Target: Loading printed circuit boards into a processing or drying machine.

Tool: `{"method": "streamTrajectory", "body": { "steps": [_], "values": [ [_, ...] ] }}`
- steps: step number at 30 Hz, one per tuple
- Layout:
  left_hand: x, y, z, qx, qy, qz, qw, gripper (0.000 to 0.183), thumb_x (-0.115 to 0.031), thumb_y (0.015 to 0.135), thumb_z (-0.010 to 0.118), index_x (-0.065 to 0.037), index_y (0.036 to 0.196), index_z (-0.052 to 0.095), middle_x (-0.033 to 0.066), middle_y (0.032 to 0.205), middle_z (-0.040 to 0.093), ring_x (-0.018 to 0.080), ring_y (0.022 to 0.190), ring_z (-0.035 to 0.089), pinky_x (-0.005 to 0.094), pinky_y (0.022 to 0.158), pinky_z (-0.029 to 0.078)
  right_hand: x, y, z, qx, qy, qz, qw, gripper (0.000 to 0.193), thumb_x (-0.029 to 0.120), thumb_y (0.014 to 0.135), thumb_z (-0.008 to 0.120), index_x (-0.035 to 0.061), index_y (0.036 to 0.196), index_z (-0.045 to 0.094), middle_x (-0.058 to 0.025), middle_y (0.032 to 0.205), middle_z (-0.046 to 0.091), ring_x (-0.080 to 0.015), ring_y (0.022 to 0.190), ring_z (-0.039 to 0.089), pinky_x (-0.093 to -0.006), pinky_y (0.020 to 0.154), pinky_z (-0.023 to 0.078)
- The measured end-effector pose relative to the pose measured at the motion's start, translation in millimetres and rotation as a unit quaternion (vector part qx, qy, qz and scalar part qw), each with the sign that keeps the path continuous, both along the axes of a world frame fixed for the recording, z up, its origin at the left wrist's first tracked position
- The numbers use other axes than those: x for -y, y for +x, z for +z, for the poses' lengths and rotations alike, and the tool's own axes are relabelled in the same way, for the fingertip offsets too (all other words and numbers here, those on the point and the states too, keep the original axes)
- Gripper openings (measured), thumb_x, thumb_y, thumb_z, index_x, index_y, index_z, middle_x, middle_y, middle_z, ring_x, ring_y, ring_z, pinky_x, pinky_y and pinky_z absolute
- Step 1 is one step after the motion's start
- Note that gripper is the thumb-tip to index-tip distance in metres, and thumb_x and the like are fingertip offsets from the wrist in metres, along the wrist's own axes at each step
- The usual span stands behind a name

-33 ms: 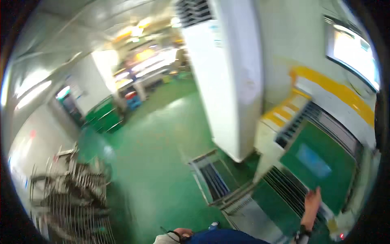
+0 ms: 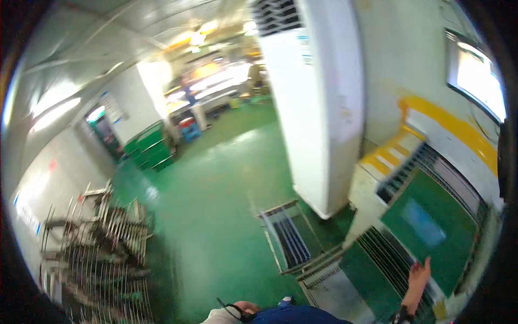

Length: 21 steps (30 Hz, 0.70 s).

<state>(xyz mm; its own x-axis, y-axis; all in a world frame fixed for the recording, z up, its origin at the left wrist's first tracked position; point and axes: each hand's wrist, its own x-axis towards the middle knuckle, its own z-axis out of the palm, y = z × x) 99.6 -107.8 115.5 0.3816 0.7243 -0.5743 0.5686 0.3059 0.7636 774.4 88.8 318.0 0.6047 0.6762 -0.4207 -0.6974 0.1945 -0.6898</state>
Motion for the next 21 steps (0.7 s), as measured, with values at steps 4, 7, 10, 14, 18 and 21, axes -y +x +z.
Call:
{"method": "streamTrajectory", "body": {
  "steps": [4,7,10,14,18,21],
  "values": [
    [11.4,-4.8,-35.9,-0.109,-0.169,0.038,0.979,0.037,-0.03,0.08,0.059,-0.009,0.111,0.061,0.0034,0.098,0.064,0.0157,0.092,0.056,0.0335,0.08,0.043,-21.1,3.1,-23.9,0.008,-0.012,0.039,0.999,0.051,0.04,0.077,0.068,0.0076,0.112,0.053,-0.0062,0.074,0.053,-0.0184,0.07,0.054,-0.0322,0.061,0.045],
    [28.6,-1.1,-50.5,-0.024,-0.113,0.017,0.993,0.037,-0.031,0.079,0.061,-0.011,0.111,0.061,0.0016,0.094,0.064,0.0149,0.086,0.056,0.0326,0.076,0.044,-11.8,-22.4,19.0,0.031,-0.007,-0.001,0.999,0.04,0.043,0.078,0.069,0.0048,0.081,0.055,-0.0015,0.064,0.047,-0.013,0.057,0.046,-0.027,0.051,0.038],
    [26.8,-0.6,-50.8,0.051,-0.045,0.009,0.998,0.037,-0.032,0.079,0.063,-0.013,0.11,0.061,-0.0001,0.089,0.063,0.0141,0.08,0.055,0.0317,0.071,0.044,-5.2,6.7,20.8,-0.115,0.064,0.128,0.983,0.042,0.033,0.092,0.052,0.0034,0.063,0.045,-0.0086,0.054,0.037,-0.0215,0.047,0.034,-0.0372,0.051,0.044],
    [29.5,6.4,-42.2,0.003,-0.081,-0.001,0.997,0.038,-0.034,0.079,0.064,-0.015,0.112,0.061,0.0023,0.091,0.063,0.0168,0.082,0.056,0.0336,0.072,0.045,-14.4,-10.0,41.0,-0.03,-0.031,0.065,0.997,0.044,0.033,0.092,0.052,0.0053,0.059,0.041,-0.0063,0.052,0.033,-0.0189,0.046,0.028,-0.037,0.048,0.038],
    [30.6,8.1,-18.8,-0.034,-0.088,-0.032,0.995,0.04,-0.035,0.079,0.065,-0.016,0.113,0.06,0.0064,0.096,0.064,0.0208,0.087,0.058,0.0364,0.074,0.046,-14.7,-13.4,47.2,-0.029,-0.033,0.067,0.997,0.043,0.032,0.092,0.052,0.005,0.06,0.043,-0.0068,0.053,0.035,-0.0188,0.048,0.029,-0.0369,0.05,0.038],
    [32.4,0.8,-9.9,0.076,-0.039,0.081,0.993,0.042,-0.036,0.078,0.067,-0.016,0.114,0.059,0.0088,0.098,0.064,0.0235,0.089,0.059,0.038,0.076,0.046,-10.7,-14.0,49.6,-0.053,-0.01,0.082,0.995,0.042,0.032,0.092,0.053,0.0044,0.061,0.045,-0.0073,0.055,0.04,-0.0202,0.051,0.037,-0.0359,0.053,0.04]
  ]
}}
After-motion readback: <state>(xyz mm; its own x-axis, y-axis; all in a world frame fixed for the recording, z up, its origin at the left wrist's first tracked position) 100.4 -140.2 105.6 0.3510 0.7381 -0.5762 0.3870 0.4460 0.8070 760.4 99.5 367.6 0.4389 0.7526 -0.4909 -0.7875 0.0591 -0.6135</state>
